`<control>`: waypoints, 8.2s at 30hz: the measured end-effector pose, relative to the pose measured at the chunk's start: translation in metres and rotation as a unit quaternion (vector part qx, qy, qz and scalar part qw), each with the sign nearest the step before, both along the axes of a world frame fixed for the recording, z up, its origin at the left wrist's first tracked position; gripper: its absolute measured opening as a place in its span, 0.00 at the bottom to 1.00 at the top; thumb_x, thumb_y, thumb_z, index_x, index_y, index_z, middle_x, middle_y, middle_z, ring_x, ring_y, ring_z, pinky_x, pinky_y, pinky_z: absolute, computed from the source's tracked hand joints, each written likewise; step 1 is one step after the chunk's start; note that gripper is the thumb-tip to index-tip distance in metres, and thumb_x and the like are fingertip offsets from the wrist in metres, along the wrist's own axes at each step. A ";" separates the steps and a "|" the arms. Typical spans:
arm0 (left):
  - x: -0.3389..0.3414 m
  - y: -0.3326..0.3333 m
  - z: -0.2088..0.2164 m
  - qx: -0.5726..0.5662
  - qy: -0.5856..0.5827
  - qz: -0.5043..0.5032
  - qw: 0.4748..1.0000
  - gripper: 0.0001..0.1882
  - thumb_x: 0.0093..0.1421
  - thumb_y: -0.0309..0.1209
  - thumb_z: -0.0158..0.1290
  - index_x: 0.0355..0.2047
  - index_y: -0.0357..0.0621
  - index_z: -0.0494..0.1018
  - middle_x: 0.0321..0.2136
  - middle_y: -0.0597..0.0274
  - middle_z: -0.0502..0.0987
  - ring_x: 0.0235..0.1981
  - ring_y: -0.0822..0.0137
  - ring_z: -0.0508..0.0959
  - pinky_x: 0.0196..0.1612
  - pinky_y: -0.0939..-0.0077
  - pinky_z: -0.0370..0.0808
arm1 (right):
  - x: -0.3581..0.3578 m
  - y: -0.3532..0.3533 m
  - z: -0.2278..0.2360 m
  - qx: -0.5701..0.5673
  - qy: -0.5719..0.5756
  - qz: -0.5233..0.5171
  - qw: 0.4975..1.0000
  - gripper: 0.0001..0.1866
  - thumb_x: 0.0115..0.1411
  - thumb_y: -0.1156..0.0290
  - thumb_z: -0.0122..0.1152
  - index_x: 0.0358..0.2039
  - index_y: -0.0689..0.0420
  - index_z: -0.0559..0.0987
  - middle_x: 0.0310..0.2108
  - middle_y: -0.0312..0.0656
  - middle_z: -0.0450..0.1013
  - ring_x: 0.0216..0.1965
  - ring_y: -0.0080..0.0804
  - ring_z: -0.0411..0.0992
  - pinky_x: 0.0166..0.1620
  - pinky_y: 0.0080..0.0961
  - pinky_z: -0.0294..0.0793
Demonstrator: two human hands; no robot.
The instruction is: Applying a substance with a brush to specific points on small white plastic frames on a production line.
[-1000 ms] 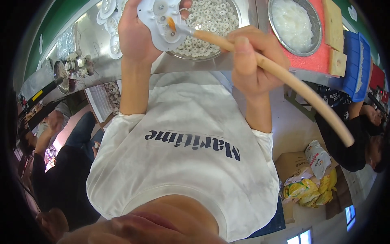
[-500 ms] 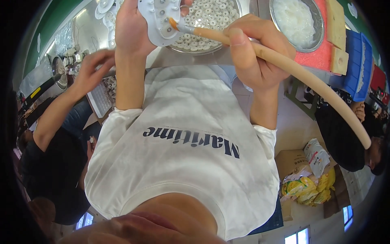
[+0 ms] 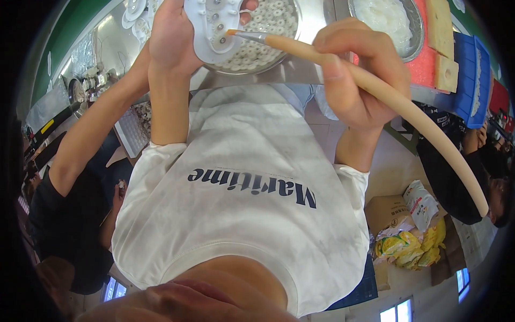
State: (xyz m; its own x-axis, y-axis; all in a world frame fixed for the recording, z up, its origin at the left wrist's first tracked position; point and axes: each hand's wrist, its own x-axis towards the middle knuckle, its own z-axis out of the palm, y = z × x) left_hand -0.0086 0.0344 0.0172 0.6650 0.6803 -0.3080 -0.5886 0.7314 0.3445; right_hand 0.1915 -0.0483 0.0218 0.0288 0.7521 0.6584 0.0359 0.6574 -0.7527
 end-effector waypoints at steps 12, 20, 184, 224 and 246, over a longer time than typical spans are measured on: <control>0.000 -0.006 0.009 0.040 0.123 0.033 0.991 0.25 0.65 0.44 0.36 0.47 0.31 0.68 0.31 0.52 0.77 0.28 0.67 0.78 0.29 0.75 0.77 | -0.007 -0.002 0.009 -0.121 -0.045 0.092 0.987 0.09 0.55 0.74 0.50 0.30 0.70 0.71 0.22 0.52 0.71 0.24 0.35 0.70 0.29 0.22 0.69; -0.007 -0.012 0.004 0.053 -0.019 0.035 0.998 0.25 0.65 0.44 0.34 0.48 0.34 0.67 0.33 0.51 0.77 0.30 0.66 0.78 0.31 0.76 0.77 | -0.015 -0.002 -0.020 -0.150 0.108 0.040 0.982 0.06 0.59 0.76 0.51 0.29 0.66 0.71 0.24 0.50 0.75 0.21 0.29 0.73 0.25 0.21 0.73; 0.019 -0.033 -0.008 0.051 0.104 0.143 0.983 0.30 0.61 0.47 0.27 0.52 0.38 0.65 0.39 0.49 0.73 0.34 0.65 0.72 0.39 0.71 0.70 | -0.037 -0.013 -0.007 0.048 -0.082 -0.196 0.976 0.12 0.62 0.70 0.50 0.32 0.70 0.69 0.23 0.54 0.73 0.20 0.37 0.72 0.25 0.29 0.73; 0.009 -0.020 0.002 0.009 -0.022 0.096 0.995 0.29 0.61 0.47 0.31 0.50 0.35 0.65 0.39 0.49 0.73 0.33 0.61 0.73 0.40 0.68 0.71 | -0.036 -0.001 -0.016 0.103 -0.013 -0.121 0.987 0.05 0.54 0.77 0.57 0.26 0.65 0.74 0.16 0.46 0.71 0.17 0.34 0.71 0.21 0.25 0.72; -0.007 -0.007 0.000 0.057 -0.031 0.059 0.996 0.28 0.62 0.44 0.31 0.48 0.32 0.66 0.35 0.50 0.74 0.28 0.64 0.74 0.33 0.71 0.74 | -0.028 -0.002 -0.016 -0.020 0.043 0.000 0.999 0.03 0.53 0.81 0.53 0.26 0.69 0.72 0.18 0.48 0.71 0.16 0.30 0.68 0.19 0.20 0.66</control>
